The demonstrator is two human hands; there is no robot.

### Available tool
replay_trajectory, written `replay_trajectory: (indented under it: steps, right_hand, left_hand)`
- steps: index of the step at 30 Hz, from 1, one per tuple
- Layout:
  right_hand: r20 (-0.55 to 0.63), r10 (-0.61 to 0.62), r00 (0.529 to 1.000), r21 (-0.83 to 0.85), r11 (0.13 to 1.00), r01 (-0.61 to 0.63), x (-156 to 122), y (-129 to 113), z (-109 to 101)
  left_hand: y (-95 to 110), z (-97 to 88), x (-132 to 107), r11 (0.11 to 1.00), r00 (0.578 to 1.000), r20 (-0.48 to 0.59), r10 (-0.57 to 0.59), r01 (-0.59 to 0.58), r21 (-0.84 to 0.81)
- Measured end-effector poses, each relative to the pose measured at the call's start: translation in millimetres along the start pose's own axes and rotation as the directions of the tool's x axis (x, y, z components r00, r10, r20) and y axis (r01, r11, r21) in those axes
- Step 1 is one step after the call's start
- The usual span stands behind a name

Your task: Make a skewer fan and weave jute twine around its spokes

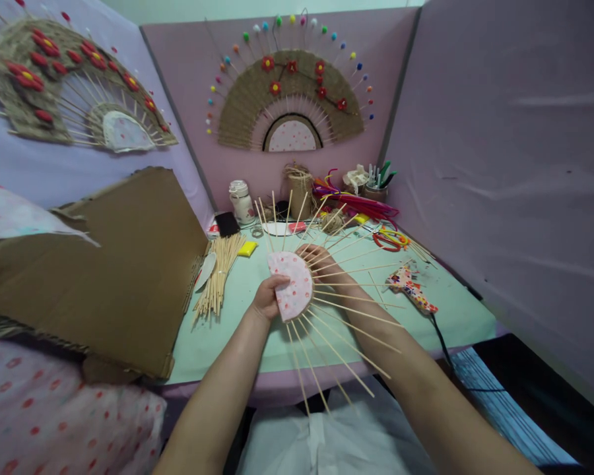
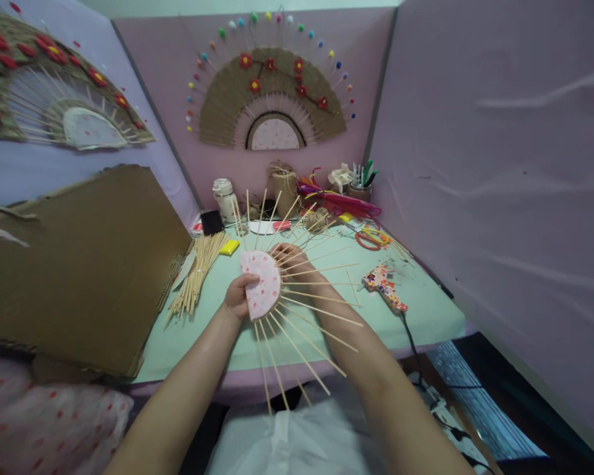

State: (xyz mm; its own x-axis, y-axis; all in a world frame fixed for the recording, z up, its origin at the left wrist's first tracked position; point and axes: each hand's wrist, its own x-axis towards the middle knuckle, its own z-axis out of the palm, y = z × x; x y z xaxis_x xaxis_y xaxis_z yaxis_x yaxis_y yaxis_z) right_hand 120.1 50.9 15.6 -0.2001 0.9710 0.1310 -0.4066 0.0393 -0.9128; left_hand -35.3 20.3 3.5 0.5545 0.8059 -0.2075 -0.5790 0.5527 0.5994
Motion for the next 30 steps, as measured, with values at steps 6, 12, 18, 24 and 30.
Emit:
replay_trajectory:
  steps: [6, 12, 18, 24, 30]
  right_hand:
    - [0.060, -0.089, 0.994, 0.069, 0.994, 0.085, -0.3, 2.0, -0.6]
    - [0.056, -0.075, 0.996, 0.022, 0.997, 0.074, -1.1, 2.6, 0.1]
    - [0.069, -0.050, 0.996, 0.036, 0.998, 0.048, -0.9, 7.1, -2.5]
    - [0.025, -0.011, 1.000, 0.031, 0.999, 0.010, 1.3, 13.4, -1.7]
    - [-0.013, 0.025, 1.000, -0.043, 0.999, -0.025, 6.0, 19.6, -0.8]
  left_hand:
    - [-1.2, 3.7, 2.8, 0.995, 0.987, -0.142, 0.070, -0.059, 0.080]
    - [4.7, 16.1, 2.6, 0.988, 0.980, -0.156, 0.123, -0.136, -0.071]
    - [5.4, 15.2, 4.7, 0.995, 0.974, -0.212, 0.078, -0.090, -0.046]
    - [5.8, 11.9, 2.2, 0.992, 0.982, -0.154, 0.105, -0.115, -0.057]
    - [5.7, 10.7, -0.3, 0.996, 0.988, -0.145, 0.059, -0.067, -0.054]
